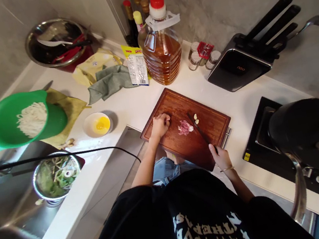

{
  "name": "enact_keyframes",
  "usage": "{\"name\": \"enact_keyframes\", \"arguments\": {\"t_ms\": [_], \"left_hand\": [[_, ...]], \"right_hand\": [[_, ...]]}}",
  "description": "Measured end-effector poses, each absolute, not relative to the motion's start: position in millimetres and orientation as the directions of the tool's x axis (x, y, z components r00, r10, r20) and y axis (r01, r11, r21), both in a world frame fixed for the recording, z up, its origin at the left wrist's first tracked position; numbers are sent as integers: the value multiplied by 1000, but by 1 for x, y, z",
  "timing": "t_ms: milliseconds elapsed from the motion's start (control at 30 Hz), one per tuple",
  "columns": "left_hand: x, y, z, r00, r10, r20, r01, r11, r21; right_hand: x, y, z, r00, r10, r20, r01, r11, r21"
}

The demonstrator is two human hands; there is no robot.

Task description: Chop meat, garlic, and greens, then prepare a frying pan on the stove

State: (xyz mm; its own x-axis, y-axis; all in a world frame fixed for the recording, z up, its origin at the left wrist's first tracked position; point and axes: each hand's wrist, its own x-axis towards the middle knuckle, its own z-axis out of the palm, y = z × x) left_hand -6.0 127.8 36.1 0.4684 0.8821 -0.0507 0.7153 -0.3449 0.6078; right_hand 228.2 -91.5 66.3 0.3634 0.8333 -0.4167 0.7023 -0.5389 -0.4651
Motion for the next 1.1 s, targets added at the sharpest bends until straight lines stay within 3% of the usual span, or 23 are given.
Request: {"name": "enact_keyframes", "arguments": {"t_ms": [100, 233, 467, 733, 933, 1100], "left_hand": [[3, 120, 40, 449, 893, -22, 608, -287, 740], [21, 108, 39, 405, 912, -65, 580, -201, 789], [21, 98, 33, 516, 851, -97, 745, -390, 541], [18, 85, 22, 484, 871, -87, 731, -348, 586], [25, 76, 24, 450, 893, -1, 699, -352, 622], [26, 80, 23, 490, 871, 28, 704, -415, 577]], "right_hand": [[227, -90, 67, 385, 816, -431, 658, -570, -493], [226, -90, 68, 394, 812, -430, 642, -578, -503], [226, -94, 67, 392, 812, -433, 651, -577, -493], [224, -94, 61, 380, 814, -439, 693, -565, -447], [224, -92, 62, 375, 818, -436, 715, -555, -425], [225, -94, 61, 372, 822, -431, 722, -548, -421]]}}
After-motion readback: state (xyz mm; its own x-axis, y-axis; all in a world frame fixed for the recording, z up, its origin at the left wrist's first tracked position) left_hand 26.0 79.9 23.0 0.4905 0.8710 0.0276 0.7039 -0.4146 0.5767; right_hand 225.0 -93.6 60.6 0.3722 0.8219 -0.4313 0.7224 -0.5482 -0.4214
